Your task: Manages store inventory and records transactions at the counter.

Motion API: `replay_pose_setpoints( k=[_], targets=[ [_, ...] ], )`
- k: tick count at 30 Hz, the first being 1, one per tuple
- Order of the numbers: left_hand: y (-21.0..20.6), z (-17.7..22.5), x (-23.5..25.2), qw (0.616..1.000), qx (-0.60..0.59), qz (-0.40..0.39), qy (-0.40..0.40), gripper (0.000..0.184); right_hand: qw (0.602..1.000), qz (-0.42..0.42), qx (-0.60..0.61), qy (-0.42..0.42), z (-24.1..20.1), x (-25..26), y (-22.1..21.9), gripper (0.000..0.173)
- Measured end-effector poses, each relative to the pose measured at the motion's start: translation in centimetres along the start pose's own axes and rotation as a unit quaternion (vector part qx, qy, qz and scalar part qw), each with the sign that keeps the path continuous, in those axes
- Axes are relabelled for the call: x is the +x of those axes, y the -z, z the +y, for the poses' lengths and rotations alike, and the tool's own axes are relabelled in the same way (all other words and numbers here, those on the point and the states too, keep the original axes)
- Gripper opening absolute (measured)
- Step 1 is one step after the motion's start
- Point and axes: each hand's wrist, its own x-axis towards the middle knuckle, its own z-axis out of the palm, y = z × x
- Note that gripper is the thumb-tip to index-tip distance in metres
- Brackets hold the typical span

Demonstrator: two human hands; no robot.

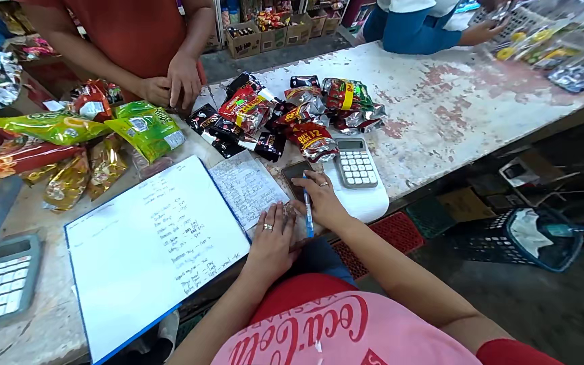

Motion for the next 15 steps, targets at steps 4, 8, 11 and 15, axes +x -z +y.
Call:
replay_pose_setpoints(
  k=[4, 8, 11, 15],
  targets=[
    [0.1, 0.0, 0.0, 1.000, -0.010, -0.020, 0.005, 0.082, 0.994, 0.089, 0.053, -0.033, 0.9, -1.5, 1.1, 0.032],
    [0.2, -0.1, -0.1, 1.000, -0.007, -0.021, 0.005, 0.083, 0.994, 0.091, 0.055, -0.023, 0.9, -3.8, 1.6, 0.026],
    [-0.2, -0.3, -0.2, 1.000, -0.005, 0.008, -0.009, 0.081, 0.995, 0.089, 0.034, 0.022, 0.1, -4.9, 1.3, 0.030],
    [-0.3, -0.3, -0.2, 1.000, 0.007, 0.008, -0.012, 0.080, 0.995, 0.086, -0.012, 0.058, -0.7, -5.3, 0.7, 0.030]
  ],
)
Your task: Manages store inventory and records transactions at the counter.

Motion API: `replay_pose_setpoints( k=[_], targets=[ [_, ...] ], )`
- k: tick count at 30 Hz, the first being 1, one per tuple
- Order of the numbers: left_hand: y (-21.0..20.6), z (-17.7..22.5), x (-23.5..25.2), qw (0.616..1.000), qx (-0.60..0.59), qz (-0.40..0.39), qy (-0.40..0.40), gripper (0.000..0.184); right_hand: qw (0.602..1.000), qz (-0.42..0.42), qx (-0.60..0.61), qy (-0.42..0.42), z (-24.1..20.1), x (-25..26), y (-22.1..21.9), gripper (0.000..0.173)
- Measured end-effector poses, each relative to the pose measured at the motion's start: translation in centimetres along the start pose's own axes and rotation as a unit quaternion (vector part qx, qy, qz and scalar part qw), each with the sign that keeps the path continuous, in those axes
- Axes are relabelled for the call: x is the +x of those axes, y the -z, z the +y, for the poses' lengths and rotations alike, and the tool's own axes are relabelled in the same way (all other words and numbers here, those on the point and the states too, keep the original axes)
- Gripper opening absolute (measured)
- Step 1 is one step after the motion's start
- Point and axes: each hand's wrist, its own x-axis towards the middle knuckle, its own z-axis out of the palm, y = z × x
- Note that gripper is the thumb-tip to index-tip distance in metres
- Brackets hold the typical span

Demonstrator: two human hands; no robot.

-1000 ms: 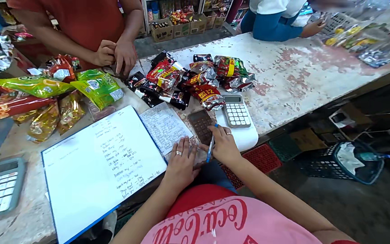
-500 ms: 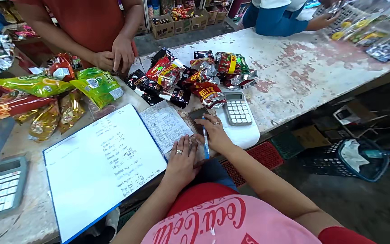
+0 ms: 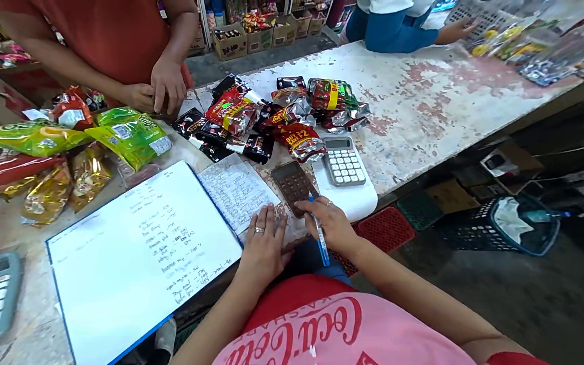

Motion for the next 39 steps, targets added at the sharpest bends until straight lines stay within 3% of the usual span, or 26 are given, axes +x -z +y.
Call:
replay_pose_setpoints(
  k=[6, 8, 11, 21, 32, 39],
  targets=[
    [0.1, 0.0, 0.1, 1.000, -0.017, 0.002, 0.002, 0.080, 0.999, -0.029, -0.005, -0.044, 0.1, 1.4, 0.5, 0.030],
    [0.5, 0.2, 0.2, 0.999, -0.020, -0.024, 0.012, 0.081, 0.997, -0.021, -0.013, -0.078, 0.6, 2.6, 0.7, 0.031],
    [0.8, 0.3, 0.4, 0.998, -0.015, -0.051, 0.022, 0.082, 0.989, -0.072, -0.022, -0.131, 1.3, 4.0, 1.0, 0.033],
    [0.2, 0.2, 0.2, 1.000, -0.001, -0.007, 0.008, 0.081, 0.997, -0.032, -0.024, -0.072, 1.0, 2.8, 0.5, 0.029],
    [-0.1, 0.2, 0.2, 1.000, 0.003, 0.012, 0.006, 0.081, 0.980, -0.075, 0.037, -0.180, 3.3, 3.8, 1.9, 0.039],
    [0.0, 0.2, 0.2, 1.000, -0.005, 0.015, 0.004, 0.081, 0.980, -0.115, 0.001, -0.162, 3.2, 4.9, 1.8, 0.037]
  ],
)
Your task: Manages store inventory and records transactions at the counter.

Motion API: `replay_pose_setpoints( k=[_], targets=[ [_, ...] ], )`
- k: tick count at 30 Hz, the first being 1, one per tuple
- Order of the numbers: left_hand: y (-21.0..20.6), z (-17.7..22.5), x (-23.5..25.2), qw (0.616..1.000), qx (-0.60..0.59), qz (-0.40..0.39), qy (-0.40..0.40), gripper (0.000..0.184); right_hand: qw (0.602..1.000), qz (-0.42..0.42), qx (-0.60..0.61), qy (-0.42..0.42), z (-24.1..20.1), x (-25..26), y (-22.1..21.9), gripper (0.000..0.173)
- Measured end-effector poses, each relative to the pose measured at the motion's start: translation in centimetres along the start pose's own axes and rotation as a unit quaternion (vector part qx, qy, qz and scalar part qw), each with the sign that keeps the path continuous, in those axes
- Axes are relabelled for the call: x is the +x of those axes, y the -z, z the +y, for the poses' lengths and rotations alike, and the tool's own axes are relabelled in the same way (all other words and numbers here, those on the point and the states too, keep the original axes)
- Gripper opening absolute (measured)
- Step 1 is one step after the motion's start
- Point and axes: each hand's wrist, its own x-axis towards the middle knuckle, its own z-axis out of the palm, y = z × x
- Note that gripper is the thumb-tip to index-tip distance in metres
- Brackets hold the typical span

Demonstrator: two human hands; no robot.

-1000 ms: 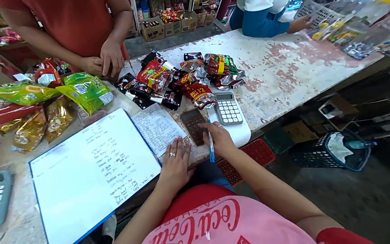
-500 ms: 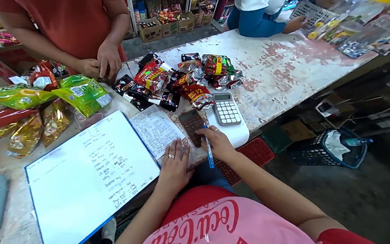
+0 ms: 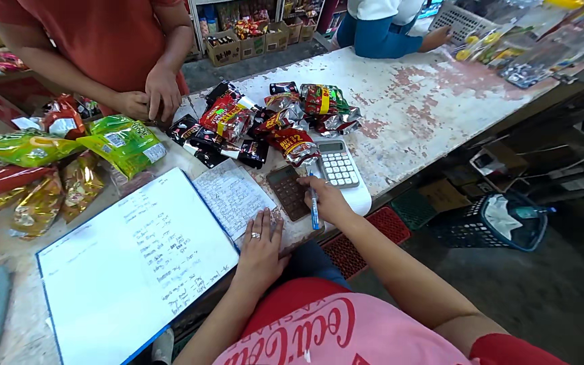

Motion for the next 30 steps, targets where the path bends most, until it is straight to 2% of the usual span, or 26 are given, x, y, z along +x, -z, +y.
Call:
replay_pose_setpoints(
  k=[10, 11, 15, 21, 24, 28, 30],
  targets=[
    [-0.2, 0.0, -0.2, 1.000, 0.005, -0.001, 0.001, 0.083, 0.996, -0.068, -0.060, -0.020, -1.2, 0.5, 0.9, 0.038],
    [-0.1, 0.0, -0.1, 1.000, 0.006, -0.006, 0.002, 0.082, 0.996, -0.061, -0.056, -0.008, -1.2, 0.2, 0.9, 0.037],
    [-0.2, -0.1, -0.2, 1.000, 0.004, 0.009, -0.004, 0.081, 0.989, 0.077, -0.021, 0.123, -1.2, -2.5, -0.7, 0.026],
    [-0.3, -0.2, -0.2, 1.000, 0.000, -0.002, -0.006, 0.082, 0.987, 0.093, -0.033, 0.129, -1.9, -4.2, -2.2, 0.025],
    [-0.1, -0.1, -0.2, 1.000, 0.006, -0.015, -0.001, 0.082, 0.987, 0.066, -0.038, 0.143, -2.2, -4.6, -2.3, 0.026],
    [-0.2, -0.2, -0.2, 1.000, -0.002, -0.005, -0.003, 0.081, 0.987, 0.124, -0.055, 0.083, -1.1, -4.7, -1.1, 0.025],
    [-0.1, -0.1, -0.1, 1.000, -0.010, -0.011, 0.005, 0.082, 0.992, 0.110, -0.061, 0.031, -0.2, -4.6, -0.5, 0.024]
  ],
)
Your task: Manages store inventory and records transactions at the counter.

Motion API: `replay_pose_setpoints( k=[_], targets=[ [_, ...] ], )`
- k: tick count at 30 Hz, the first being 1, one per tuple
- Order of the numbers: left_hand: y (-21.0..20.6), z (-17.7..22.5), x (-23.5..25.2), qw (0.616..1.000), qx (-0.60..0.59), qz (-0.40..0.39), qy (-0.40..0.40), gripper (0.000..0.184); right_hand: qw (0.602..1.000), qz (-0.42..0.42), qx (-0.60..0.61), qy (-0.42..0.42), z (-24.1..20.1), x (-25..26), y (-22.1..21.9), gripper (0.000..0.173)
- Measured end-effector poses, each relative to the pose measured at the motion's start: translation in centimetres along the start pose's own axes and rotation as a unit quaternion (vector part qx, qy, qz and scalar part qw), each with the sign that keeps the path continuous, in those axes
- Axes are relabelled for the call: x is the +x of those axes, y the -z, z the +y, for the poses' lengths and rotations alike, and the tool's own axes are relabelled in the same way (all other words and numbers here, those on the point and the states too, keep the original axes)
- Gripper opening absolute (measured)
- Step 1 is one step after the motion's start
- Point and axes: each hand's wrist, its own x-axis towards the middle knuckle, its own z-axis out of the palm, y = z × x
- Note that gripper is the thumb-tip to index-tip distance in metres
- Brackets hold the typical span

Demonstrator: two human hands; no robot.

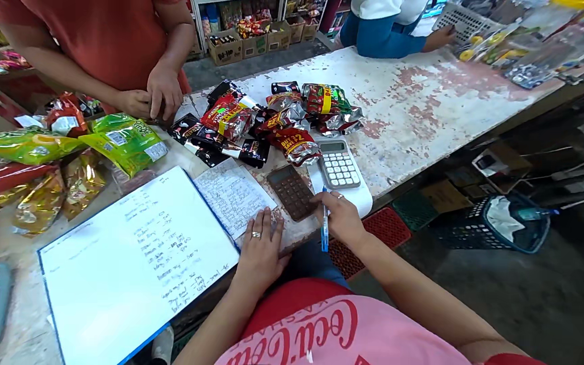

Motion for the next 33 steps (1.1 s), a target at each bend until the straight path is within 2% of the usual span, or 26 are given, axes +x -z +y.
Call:
replay_pose_setpoints(
  k=[2, 7, 10, 16, 33],
  targets=[
    [0.0, 0.1, 0.1, 1.000, 0.003, -0.002, 0.003, 0.082, 1.000, 0.003, 0.018, -0.017, 1.1, 0.1, 0.1, 0.022],
    [0.0, 0.1, 0.0, 1.000, 0.008, 0.001, 0.002, 0.082, 0.991, 0.128, 0.035, -0.027, 4.4, 1.1, -1.0, 0.019],
    [0.0, 0.1, 0.0, 1.000, 0.007, 0.005, 0.003, 0.082, 0.987, 0.152, 0.040, -0.031, 5.4, 1.2, -2.1, 0.019],
    [-0.1, 0.1, 0.0, 1.000, 0.013, 0.011, -0.001, 0.082, 0.987, 0.160, 0.004, -0.004, 5.2, 1.1, -2.5, 0.018],
    [0.1, 0.1, 0.1, 1.000, 0.001, 0.002, 0.004, 0.082, 0.991, 0.136, -0.013, -0.004, 5.1, 1.1, -2.5, 0.021]
  ],
)
